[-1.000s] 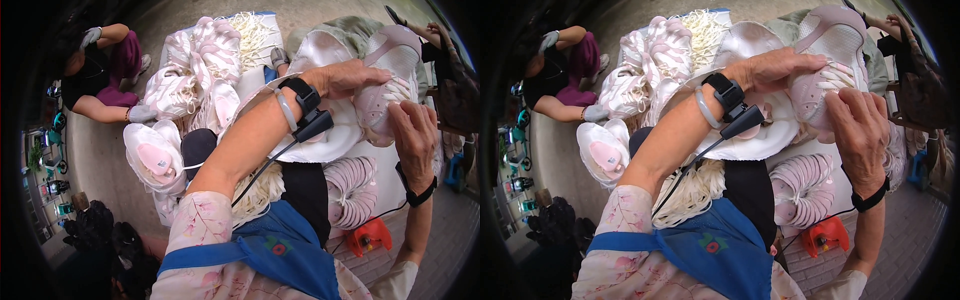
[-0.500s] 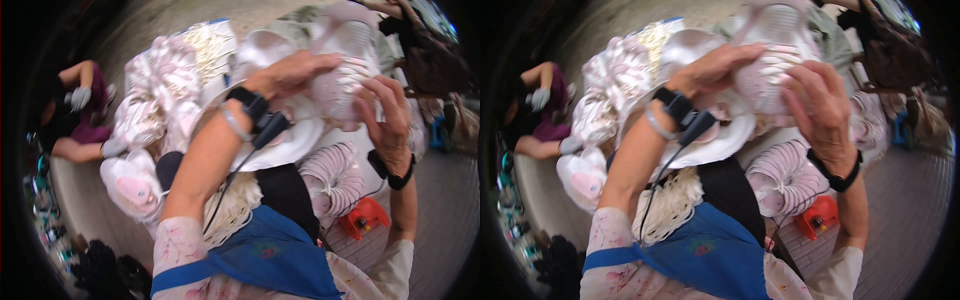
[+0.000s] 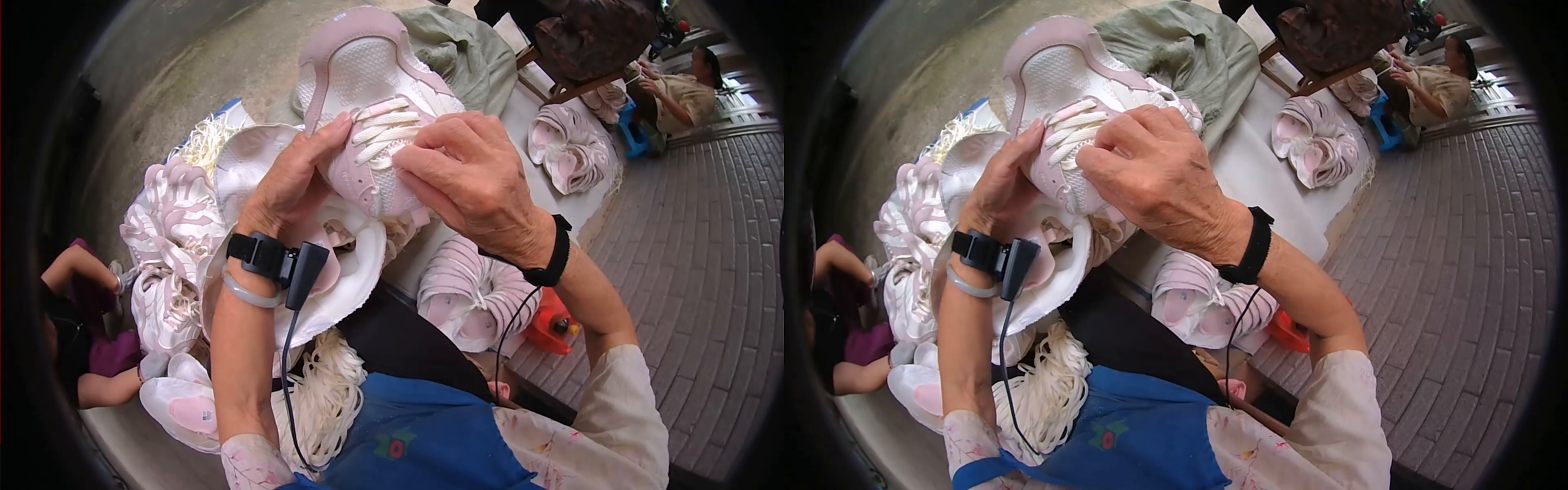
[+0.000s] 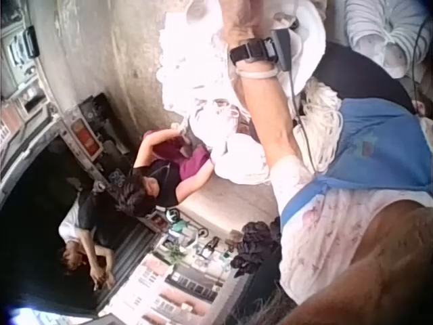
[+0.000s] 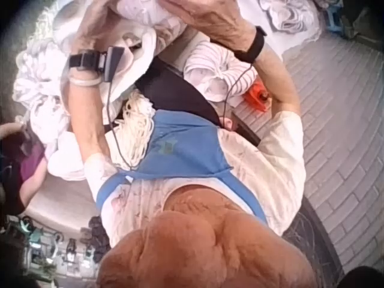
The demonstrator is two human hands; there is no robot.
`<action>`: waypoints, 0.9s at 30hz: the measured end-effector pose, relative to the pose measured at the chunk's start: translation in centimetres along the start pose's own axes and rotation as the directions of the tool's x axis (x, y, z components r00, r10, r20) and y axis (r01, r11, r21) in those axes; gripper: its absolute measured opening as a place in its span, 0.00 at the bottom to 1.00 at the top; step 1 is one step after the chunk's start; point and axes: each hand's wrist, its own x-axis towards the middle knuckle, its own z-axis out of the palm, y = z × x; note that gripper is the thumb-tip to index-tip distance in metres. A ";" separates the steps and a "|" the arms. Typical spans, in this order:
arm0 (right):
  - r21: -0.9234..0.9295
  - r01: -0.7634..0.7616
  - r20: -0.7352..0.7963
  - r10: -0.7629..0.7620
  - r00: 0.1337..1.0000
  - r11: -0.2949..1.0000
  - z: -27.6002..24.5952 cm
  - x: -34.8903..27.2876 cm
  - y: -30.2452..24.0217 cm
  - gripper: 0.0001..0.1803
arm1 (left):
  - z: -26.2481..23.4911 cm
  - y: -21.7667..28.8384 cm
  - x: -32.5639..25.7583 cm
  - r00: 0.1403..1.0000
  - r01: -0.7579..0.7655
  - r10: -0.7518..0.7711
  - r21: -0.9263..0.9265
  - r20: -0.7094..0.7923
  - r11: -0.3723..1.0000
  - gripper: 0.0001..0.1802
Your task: The person is lacing a pink and white sneaker by threading the laces through the eyelets and pulling them tight.
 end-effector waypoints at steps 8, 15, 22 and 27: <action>-0.012 -0.094 -0.006 0.094 0.996 0.995 0.0 -0.5 0.6 0.11 | 0.1 -0.1 -0.1 0.999 -0.045 0.045 0.009 -0.002 0.999 0.27; -0.056 -0.094 0.071 0.098 0.993 0.994 -0.2 -0.2 0.3 0.12 | 2.2 0.2 -1.3 0.991 -0.130 0.129 0.208 0.018 0.969 0.33; 0.199 -0.238 0.037 0.236 0.971 0.951 -1.5 -1.2 1.1 0.09 | 3.2 0.4 -0.8 0.985 -0.017 0.083 0.397 -0.150 0.918 0.28; 0.158 -0.181 0.014 0.181 0.983 0.971 -1.3 -2.2 1.1 0.12 | 2.2 0.1 -0.7 0.983 -0.046 0.094 0.286 -0.158 0.957 0.28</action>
